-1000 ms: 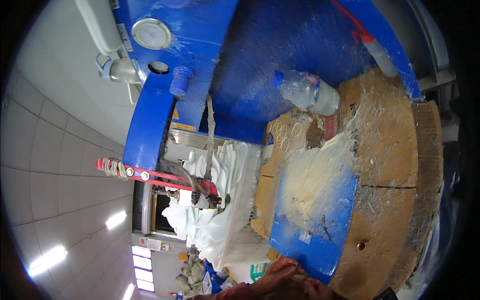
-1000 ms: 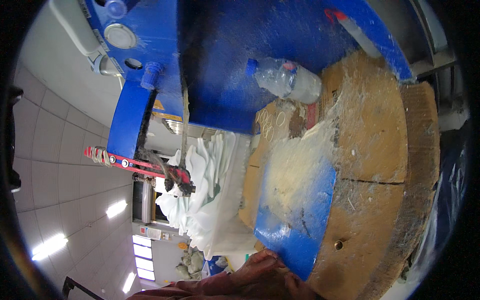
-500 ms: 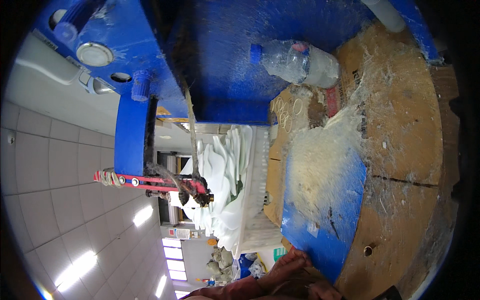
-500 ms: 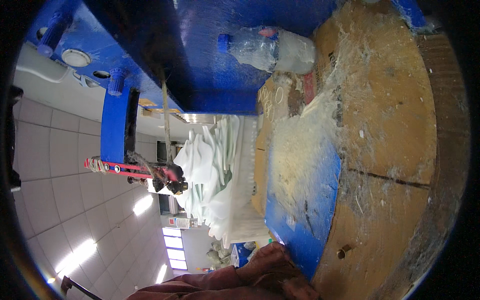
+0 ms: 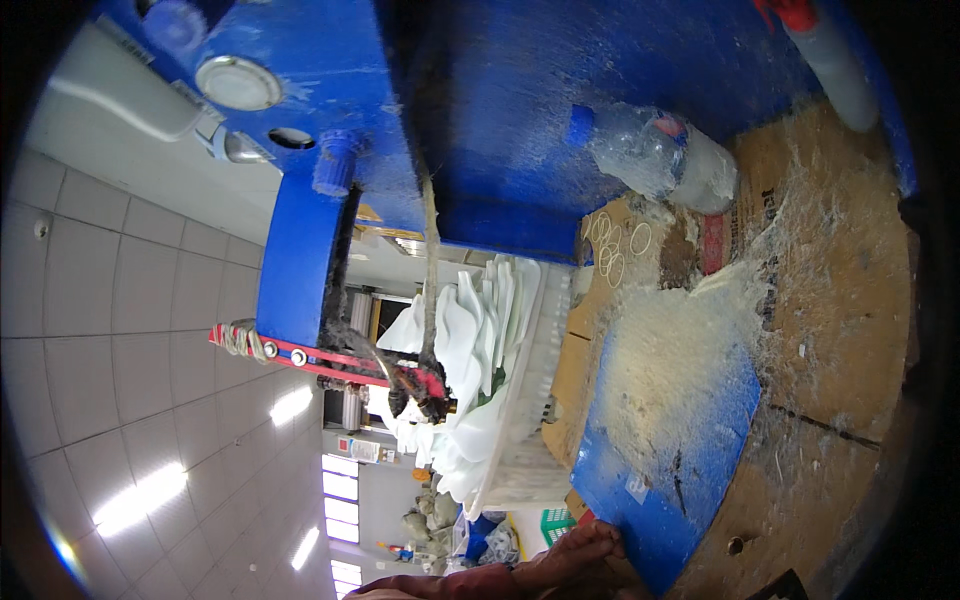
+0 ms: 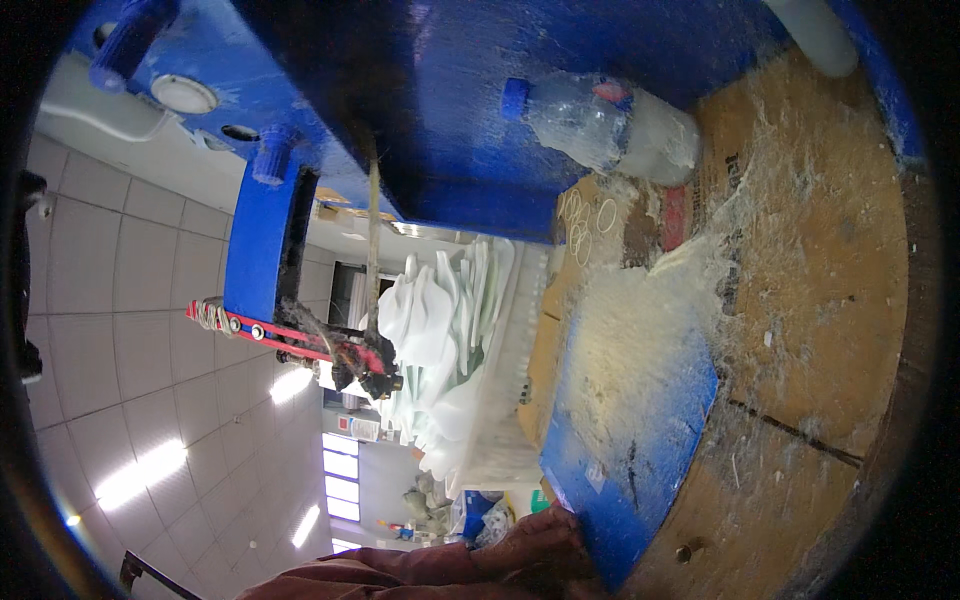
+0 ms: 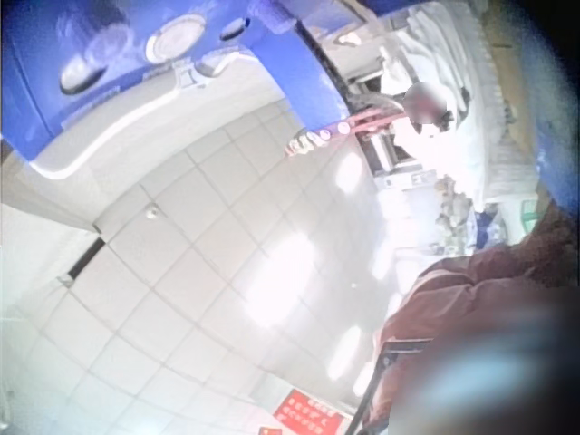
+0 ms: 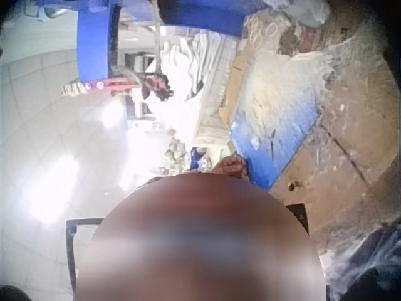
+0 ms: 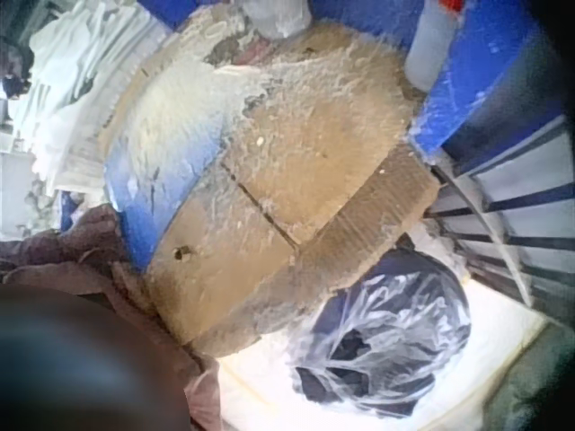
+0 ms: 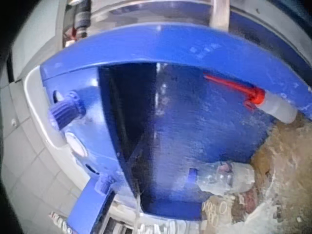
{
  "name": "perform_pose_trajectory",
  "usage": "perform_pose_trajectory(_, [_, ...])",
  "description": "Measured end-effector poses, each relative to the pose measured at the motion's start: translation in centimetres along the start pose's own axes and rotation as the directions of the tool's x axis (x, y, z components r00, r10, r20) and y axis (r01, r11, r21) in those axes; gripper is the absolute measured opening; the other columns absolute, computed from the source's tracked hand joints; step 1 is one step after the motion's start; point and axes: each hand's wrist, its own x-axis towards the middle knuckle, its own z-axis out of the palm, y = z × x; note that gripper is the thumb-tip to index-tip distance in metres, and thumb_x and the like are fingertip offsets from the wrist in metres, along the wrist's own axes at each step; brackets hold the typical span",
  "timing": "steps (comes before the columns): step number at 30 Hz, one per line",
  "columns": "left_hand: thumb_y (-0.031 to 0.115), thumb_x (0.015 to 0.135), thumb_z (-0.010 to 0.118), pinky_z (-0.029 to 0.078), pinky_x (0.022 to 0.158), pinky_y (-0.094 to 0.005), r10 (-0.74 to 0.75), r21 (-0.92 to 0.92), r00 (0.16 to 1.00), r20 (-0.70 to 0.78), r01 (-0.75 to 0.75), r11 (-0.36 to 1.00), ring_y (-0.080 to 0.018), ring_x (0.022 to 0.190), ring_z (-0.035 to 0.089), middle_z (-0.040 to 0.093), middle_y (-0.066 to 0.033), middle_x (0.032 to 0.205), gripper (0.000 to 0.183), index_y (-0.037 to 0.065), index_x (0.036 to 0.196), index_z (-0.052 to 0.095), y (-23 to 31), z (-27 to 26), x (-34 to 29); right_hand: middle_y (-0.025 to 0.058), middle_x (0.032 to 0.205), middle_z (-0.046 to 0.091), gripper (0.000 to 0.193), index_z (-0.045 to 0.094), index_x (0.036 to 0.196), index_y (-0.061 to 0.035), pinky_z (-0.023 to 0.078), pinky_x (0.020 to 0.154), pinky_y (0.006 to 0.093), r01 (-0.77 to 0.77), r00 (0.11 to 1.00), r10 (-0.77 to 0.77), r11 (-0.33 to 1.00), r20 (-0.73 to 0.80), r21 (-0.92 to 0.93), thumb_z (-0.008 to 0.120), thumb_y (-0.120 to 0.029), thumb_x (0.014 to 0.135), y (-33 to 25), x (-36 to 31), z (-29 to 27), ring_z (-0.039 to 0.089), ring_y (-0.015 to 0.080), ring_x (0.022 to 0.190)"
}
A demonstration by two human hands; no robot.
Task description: The person uses a small brush to clean a brass fitting, then inserts a thin wire into it and manipulates the assembly with both hands. The person repeatedly handles the fitting and wire, adjusting and repositioning them on the workbench.
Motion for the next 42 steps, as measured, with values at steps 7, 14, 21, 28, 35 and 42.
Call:
perform_pose_trajectory(7, [0.016,0.105,0.053,0.047,0.097,-0.0303,0.114,0.195,0.991,0.064,-0.124,0.973,-0.0159,0.108,0.059,0.062,-0.0049,0.112,0.019,0.008,0.121,0.056,-1.4,-1.6,1.2,0.0103,0.102,0.069,0.016,0.067,0.11,-0.0031,0.053,0.083,0.0365,0.073,0.997,-0.077,0.987,-0.016,-0.144,0.062,-0.01,0.096,0.4,-1.7,0.5,0.066,0.0263,0.088])
perform_pose_trajectory(14, [0.013,0.104,0.053,0.046,0.099,-0.0319,0.29,0.216,0.949,0.126,-0.311,0.925,-0.0168,0.107,0.06,0.065,-0.006,0.108,0.015,0.005,0.115,0.059,-3.4,-3.0,2.9,0.0111,0.103,0.069,0.018,0.068,0.111,-0.0033,0.053,0.084,0.0376,0.057,0.987,-0.092,0.967,-0.132,-0.247,0.064,-0.011,0.095,0.2,-2.0,1.6,0.067,0.0281,0.089])
perform_pose_trajectory(21, [0.017,0.105,0.052,0.047,0.098,-0.031,0.341,0.312,0.912,0.227,-0.4,0.862,-0.0162,0.106,0.061,0.066,-0.0075,0.11,0.02,0.002,0.117,0.059,-2.7,-3.1,3.3,0.0164,0.091,0.068,0.013,0.067,0.106,-0.0039,0.053,0.077,0.0404,-0.152,0.943,0.186,0.978,-0.276,0.141,0.067,-0.009,0.094,-1.2,-0.5,1.8,0.067,0.03,0.084])
perform_pose_trajectory(28, [0.016,0.106,0.051,0.048,0.096,-0.0285,0.383,0.486,0.874,0.3,-0.486,0.727,-0.0162,0.107,0.062,0.068,-0.0089,0.116,0.024,0.001,0.123,0.058,-1.3,-2.6,1.8,0.0151,0.091,0.068,0.016,0.066,0.109,-0.0051,0.053,0.076,0.0383,-0.255,0.912,0.282,0.959,-0.298,0.127,0.067,-0.012,0.095,0.3,-1.8,3.3,0.065,0.0272,0.081])
perform_pose_trajectory(35, [0.016,0.106,0.051,0.048,0.097,-0.0285,0.435,0.194,0.824,0.362,-0.523,0.83,-0.0164,0.109,0.063,0.068,-0.0097,0.116,0.025,0.0,0.124,0.058,-2.5,-3.3,3.0,0.0092,0.093,0.067,0.026,0.064,0.114,-0.0084,0.051,0.075,0.032,-0.407,0.832,0.465,0.882,-0.303,0.238,0.072,-0.018,0.092,2.8,-2.3,4.9,0.059,0.0178,0.08])
perform_pose_trajectory(42, [0.015,0.106,0.052,0.049,0.099,-0.0298,0.501,0.118,0.75,0.432,-0.597,0.793,-0.0172,0.111,0.063,0.068,-0.0106,0.116,0.026,-0.001,0.125,0.058,-3.5,-3.9,5.1,0.006,0.087,0.064,0.012,0.062,0.103,-0.0049,0.049,0.069,0.0294,-0.231,0.786,0.413,0.886,-0.46,0.402,0.067,-0.011,0.095,3.9,-2.1,5.3,0.058,0.0147,0.075])
